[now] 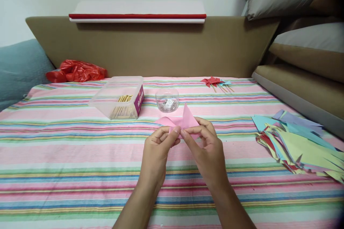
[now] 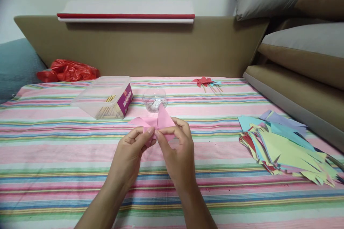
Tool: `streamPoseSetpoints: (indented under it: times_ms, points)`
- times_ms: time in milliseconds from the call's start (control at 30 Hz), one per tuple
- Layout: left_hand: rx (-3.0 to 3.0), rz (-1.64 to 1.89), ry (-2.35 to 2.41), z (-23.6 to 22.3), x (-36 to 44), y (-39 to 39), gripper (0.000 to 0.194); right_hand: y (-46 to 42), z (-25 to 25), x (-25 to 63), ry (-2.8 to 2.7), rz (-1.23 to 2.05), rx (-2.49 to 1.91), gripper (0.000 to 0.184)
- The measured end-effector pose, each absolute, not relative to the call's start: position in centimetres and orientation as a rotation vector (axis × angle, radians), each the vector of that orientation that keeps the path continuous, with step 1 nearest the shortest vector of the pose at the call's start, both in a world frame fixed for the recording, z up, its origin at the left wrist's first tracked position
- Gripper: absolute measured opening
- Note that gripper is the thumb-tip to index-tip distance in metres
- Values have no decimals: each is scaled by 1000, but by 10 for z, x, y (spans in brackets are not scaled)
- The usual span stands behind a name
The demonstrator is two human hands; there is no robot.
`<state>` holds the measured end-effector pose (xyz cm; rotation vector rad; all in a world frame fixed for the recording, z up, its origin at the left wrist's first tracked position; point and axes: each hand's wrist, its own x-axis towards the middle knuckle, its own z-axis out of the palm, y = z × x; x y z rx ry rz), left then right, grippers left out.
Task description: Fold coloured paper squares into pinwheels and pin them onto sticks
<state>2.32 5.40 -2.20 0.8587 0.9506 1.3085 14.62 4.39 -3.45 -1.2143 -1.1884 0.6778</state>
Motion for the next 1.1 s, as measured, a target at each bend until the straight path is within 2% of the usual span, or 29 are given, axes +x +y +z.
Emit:
streamPoseSetpoints:
  times_ms: [267, 367, 433, 567, 633, 767, 900, 1100]
  points:
    - [875, 1330, 922, -25, 25, 54, 22, 45, -39, 143, -1150, 666, -1175, 13]
    - [900, 1339, 902, -24, 24, 54, 21, 46, -36, 142, -996, 785, -1047, 40]
    - [939, 1323, 892, -22, 22, 55, 21, 46, -31, 145, -860, 919, -1002, 49]
    - [1132, 1191, 937, -16, 11, 55, 26, 44, -22, 162, -823, 1306, -945, 30]
    - [1252, 1113, 972, -15, 7, 56, 29, 44, -20, 170, -899, 1407, -935, 28]
    - [1391, 1047, 1008, -16, 2, 57, 33, 43, -23, 175, -975, 1414, -1052, 35]
    - [1471, 1026, 992, -18, 2, 59, 28, 43, -25, 173, -993, 1447, -1066, 40]
    - [1468, 953, 957, -19, -3, 62, 26, 45, -29, 179, -1140, 1454, -1067, 37]
